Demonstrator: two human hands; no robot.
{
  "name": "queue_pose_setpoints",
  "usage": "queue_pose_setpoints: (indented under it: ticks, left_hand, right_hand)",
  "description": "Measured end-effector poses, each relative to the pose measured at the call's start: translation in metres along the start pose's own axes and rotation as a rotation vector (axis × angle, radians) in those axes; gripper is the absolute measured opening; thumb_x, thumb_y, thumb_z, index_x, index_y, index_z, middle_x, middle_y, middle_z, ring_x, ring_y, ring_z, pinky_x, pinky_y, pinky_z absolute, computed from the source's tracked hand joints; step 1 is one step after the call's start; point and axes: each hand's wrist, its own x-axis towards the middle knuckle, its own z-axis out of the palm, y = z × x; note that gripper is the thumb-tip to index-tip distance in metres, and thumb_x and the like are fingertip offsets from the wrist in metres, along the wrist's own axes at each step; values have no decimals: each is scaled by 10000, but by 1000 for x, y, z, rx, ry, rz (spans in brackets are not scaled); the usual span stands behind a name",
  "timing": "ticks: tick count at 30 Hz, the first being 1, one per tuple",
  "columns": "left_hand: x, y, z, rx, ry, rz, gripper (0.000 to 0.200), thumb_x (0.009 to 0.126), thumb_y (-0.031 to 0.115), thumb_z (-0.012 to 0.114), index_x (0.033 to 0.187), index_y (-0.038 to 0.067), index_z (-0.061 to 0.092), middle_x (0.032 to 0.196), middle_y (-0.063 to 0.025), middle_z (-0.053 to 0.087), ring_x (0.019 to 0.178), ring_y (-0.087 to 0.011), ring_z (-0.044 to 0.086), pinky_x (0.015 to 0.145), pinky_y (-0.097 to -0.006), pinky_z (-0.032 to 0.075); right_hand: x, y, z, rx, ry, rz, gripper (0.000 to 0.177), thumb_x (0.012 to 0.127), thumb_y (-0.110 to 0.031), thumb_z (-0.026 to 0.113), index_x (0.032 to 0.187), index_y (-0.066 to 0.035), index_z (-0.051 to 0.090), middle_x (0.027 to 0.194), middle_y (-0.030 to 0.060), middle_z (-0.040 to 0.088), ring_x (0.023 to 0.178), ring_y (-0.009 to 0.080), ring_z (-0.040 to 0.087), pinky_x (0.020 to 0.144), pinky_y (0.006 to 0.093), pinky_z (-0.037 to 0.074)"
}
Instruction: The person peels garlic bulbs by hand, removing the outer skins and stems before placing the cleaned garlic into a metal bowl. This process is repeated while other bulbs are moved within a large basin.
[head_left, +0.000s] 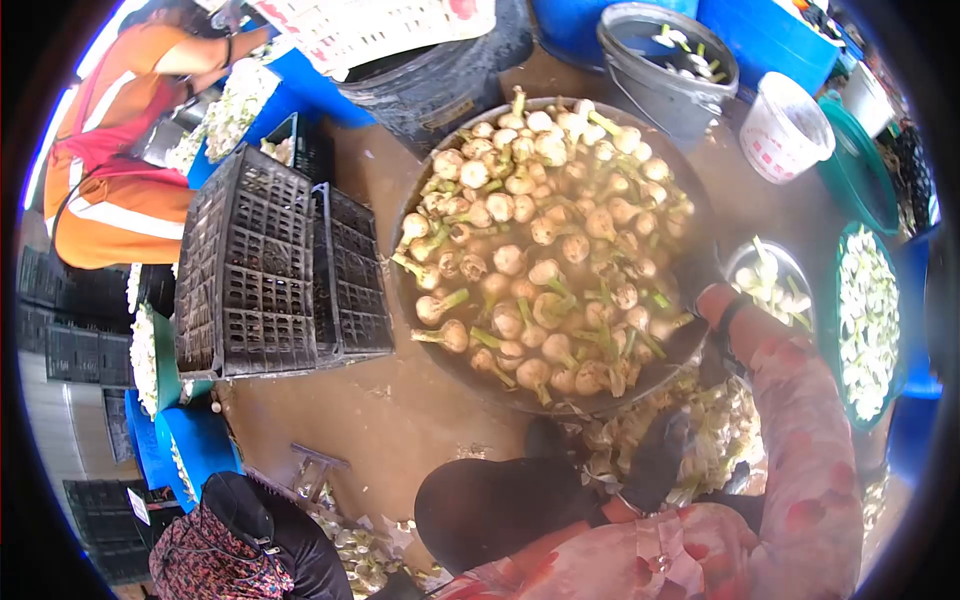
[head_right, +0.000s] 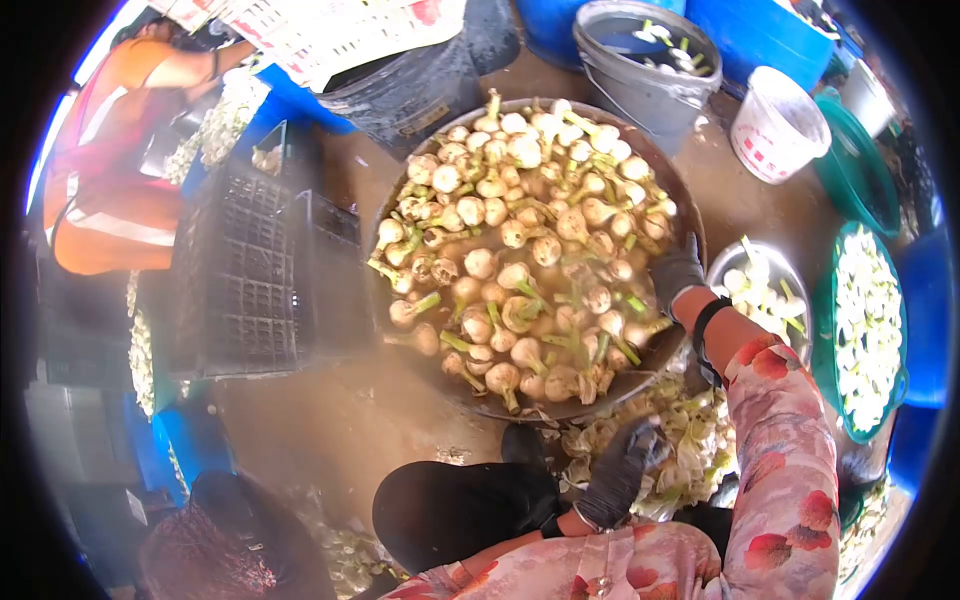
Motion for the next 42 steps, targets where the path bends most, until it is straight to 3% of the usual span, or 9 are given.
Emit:
queue_pose_setpoints:
  ticks: [5,7,11,13,16,25,29,39,42]
  left_hand:
    - [7,-6,-32,536,-239,396,319,1028,115,416,1313,30,532,1363,-111,496,1206,-196,512,1037,-351,441]
    - [5,6,-30,734,-281,361,330,1028,148,446,1320,8,510,1303,-122,557,1146,-199,563,1020,-357,455]
    - [-21,46,23,-416,-301,-180,397,1043,253,448,1331,-19,467,1231,-117,585,1077,-178,589,976,-330,477]
    - [-30,41,29,-300,-353,-135,414,1045,281,446,1330,-19,468,1230,-113,579,1062,-178,594,946,-319,495]
    - [-31,27,29,101,-326,94,416,1033,287,476,1340,7,459,1225,-110,572,1060,-173,597,902,-315,518]
    - [-44,-7,45,-3,-375,19,429,979,166,578,1363,21,451,1289,-112,537,1139,-211,578,935,-341,536]
    - [-53,-10,58,222,-349,118,440,967,148,582,1367,11,459,1295,-119,532,1149,-211,568,920,-339,551]
    - [-55,5,64,210,-346,42,444,968,129,506,1388,3,439,1283,-119,514,1098,-201,565,870,-337,554]
    - [-51,3,65,385,-328,143,450,964,109,472,1398,-1,425,1298,-116,501,1115,-193,552,902,-334,530]
  right_hand:
    - [-111,23,-25,493,173,-32,587,737,-317,781,1261,-118,606,1231,129,620,1265,351,490,1094,473,348]
    - [-165,13,14,935,526,-161,651,732,-376,812,1272,-83,596,1260,163,602,1306,342,464,1096,451,364]
    - [-256,-14,27,1393,516,-254,659,708,-362,854,1242,-69,602,1196,154,608,1186,297,535,1048,390,408]
    - [-288,-24,30,1505,488,-178,677,720,-363,847,1268,-65,584,1214,161,597,1184,316,536,1038,402,416]
    - [-314,-22,39,1432,530,-167,673,746,-358,827,1296,-71,567,1249,166,586,1200,333,526,1047,413,407]
    - [-370,-20,57,1201,956,271,147,818,-208,688,894,-83,698,827,157,673,794,353,638,710,447,514]
    - [-376,-18,61,947,869,367,110,806,-198,660,836,-94,679,773,155,667,743,347,647,682,449,517]
    - [-369,23,111,1476,610,652,183,884,-171,680,985,-19,682,847,107,704,733,186,649,713,312,528]
    - [-386,10,83,1344,965,284,213,860,-252,670,936,-53,687,798,165,675,766,361,653,724,424,529]
